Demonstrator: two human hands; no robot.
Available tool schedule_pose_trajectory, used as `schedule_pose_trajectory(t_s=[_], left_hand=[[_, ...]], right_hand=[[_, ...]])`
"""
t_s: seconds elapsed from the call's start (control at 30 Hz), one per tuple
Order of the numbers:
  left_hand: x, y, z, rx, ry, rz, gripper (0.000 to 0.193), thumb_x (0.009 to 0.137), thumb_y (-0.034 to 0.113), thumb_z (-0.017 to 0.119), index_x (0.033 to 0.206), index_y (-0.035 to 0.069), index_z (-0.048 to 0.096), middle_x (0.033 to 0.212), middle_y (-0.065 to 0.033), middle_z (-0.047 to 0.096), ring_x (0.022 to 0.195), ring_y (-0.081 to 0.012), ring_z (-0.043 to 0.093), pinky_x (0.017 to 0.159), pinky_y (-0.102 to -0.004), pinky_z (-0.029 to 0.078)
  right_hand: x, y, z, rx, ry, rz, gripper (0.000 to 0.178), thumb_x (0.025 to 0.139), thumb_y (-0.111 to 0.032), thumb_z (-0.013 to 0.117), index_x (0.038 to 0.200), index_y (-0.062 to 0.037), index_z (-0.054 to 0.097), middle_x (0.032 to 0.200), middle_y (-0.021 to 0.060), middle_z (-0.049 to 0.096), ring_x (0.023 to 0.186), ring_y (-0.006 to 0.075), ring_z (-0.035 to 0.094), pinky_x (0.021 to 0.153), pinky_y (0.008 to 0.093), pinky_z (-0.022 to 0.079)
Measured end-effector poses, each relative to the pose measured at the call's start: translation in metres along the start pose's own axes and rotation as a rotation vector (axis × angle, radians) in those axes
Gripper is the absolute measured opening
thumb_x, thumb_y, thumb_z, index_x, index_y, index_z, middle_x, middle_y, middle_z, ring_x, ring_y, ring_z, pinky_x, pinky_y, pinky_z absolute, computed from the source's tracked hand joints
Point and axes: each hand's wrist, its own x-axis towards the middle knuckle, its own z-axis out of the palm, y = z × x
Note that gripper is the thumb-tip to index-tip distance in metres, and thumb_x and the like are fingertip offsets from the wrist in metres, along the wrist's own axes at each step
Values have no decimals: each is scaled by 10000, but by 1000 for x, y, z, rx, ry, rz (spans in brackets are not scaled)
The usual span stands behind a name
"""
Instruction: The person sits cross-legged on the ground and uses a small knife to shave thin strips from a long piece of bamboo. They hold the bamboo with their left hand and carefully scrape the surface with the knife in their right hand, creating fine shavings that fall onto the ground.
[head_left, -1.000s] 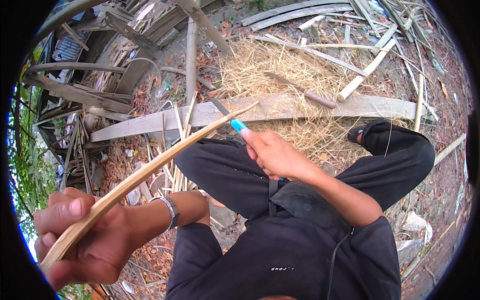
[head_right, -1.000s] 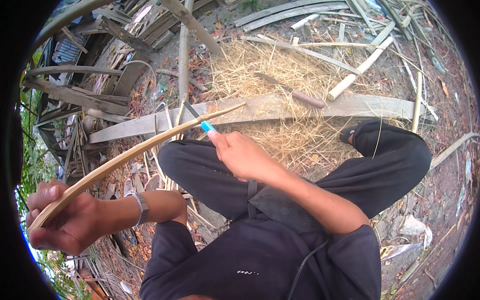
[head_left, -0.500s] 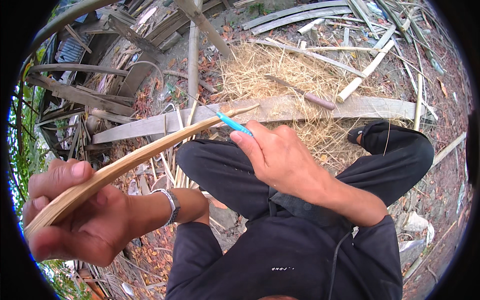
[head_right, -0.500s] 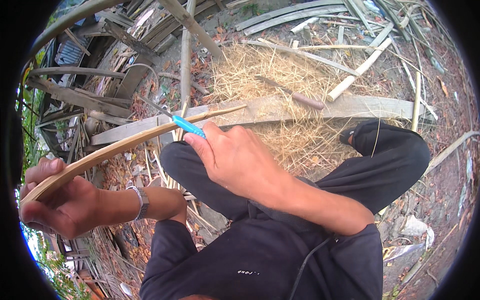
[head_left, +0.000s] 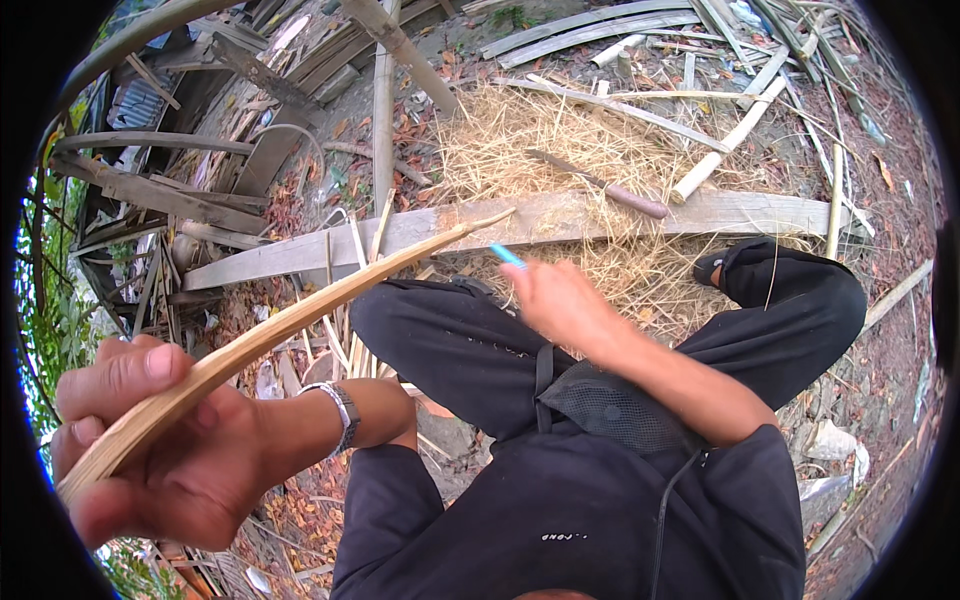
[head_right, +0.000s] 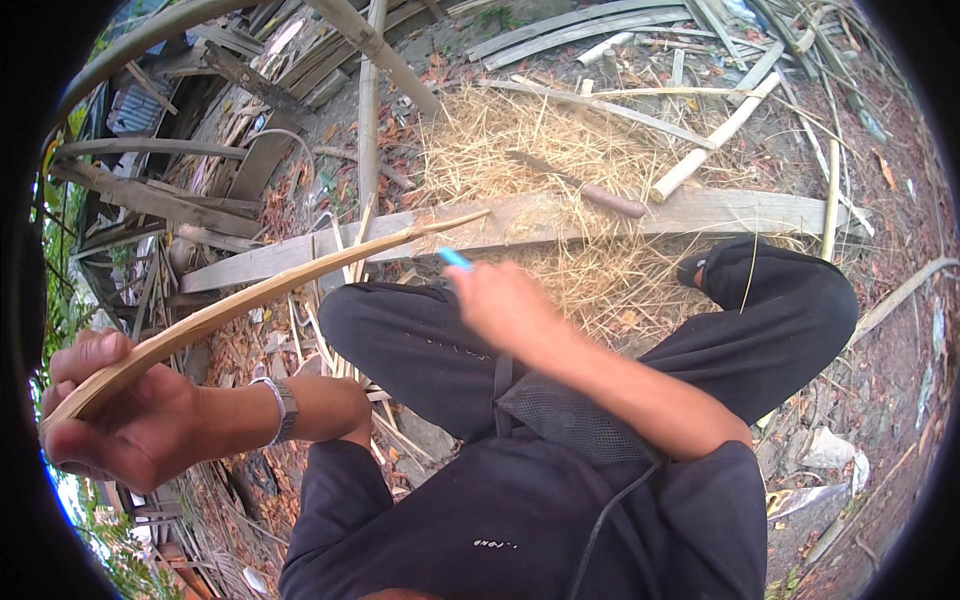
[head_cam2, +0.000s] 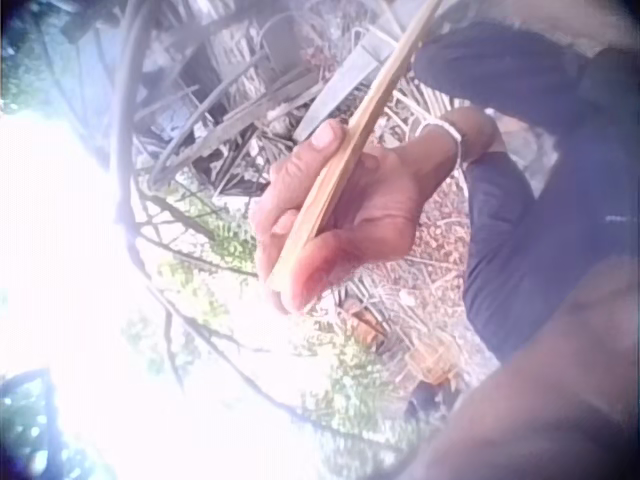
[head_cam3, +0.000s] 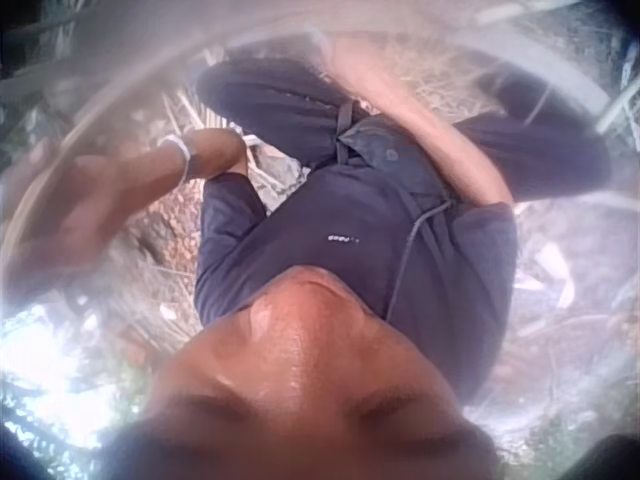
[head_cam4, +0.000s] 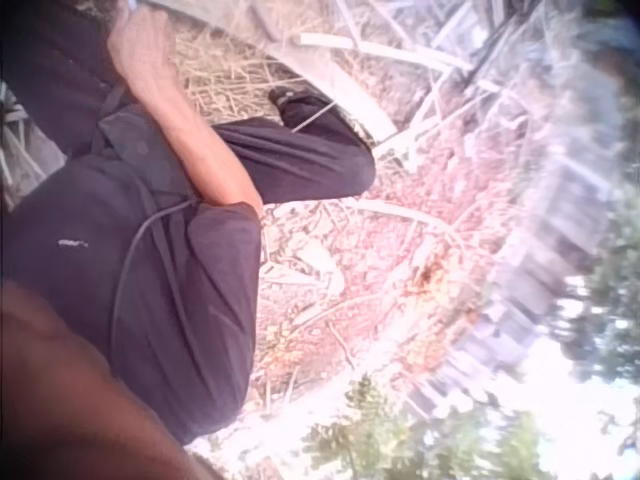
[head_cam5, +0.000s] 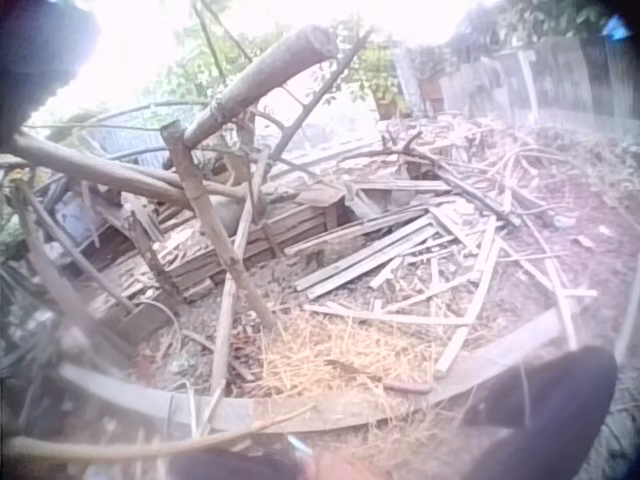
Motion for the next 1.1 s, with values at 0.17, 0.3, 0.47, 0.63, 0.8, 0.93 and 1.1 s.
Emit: schedule_pose_trajectory(t_s=[0.17, 0.3, 0.47, 0.63, 0.8, 0.93, 1.1], left_hand=[[-3, 1, -9, 170, 86, -27, 435, 1022, 390, 347, 957, -24, 462, 649, -254, 522, 441, -163, 342, 463, -279, 312], [3, 0, -21, -9, -62, -66, 401, 1017, 359, 384, 908, -16, 476, 629, -234, 540, 524, -240, 481, 544, -334, 404], [-3, -8, -30, 107, 72, 8, 398, 1013, 363, 393, 910, -15, 468, 646, -249, 506, 486, -179, 367, 492, -274, 308], [-3, -16, -41, 101, 132, -38, 399, 982, 367, 470, 902, -23, 493, 643, -236, 500, 546, -228, 415, 531, -311, 323], [-5, -22, -60, 44, 160, -71, 381, 979, 353, 478, 915, -22, 507, 665, -226, 505, 568, -219, 398, 542, -309, 325], [-4, -28, -75, 13, 120, -140, 390, 982, 351, 484, 889, -24, 532, 722, -228, 539, 596, -224, 442, 529, -272, 358], [-5, -35, -90, -100, 111, -215, 445, 983, 374, 489, 811, -32, 553, 757, -242, 567, 577, -221, 468, 452, -193, 308]], right_hand=[[6, 31, 9, 65, 115, -59, 436, 1009, -325, 436, 799, 36, 565, 537, 219, 537, 509, 417, 553, 508, 467, 443], [16, 42, 34, 189, 62, -76, 573, 1026, -397, 346, 768, 44, 605, 571, 223, 573, 535, 381, 585, 538, 438, 477], [51, 75, 49, -29, -48, 306, 542, 1026, -398, 354, 760, 14, 585, 547, 201, 550, 521, 345, 585, 548, 463, 462], [60, 94, 75, 122, -26, -47, 554, 1018, -413, 353, 859, 36, 637, 661, 269, 603, 690, 394, 648, 670, 476, 513], [103, 123, 96, -30, -107, 229, 567, 1016, -440, 326, 977, 39, 627, 831, 270, 645, 803, 433, 651, 751, 507, 521], [131, 164, 120, -154, -64, 291, 640, 1008, -492, 277, 1047, 52, 612, 948, 316, 628, 933, 409, 639, 840, 490, 497], [148, 193, 129, -197, -101, 363, 648, 1005, -501, 272, 1130, 46, 597, 1114, 329, 571, 1089, 411, 573, 941, 474, 448]])
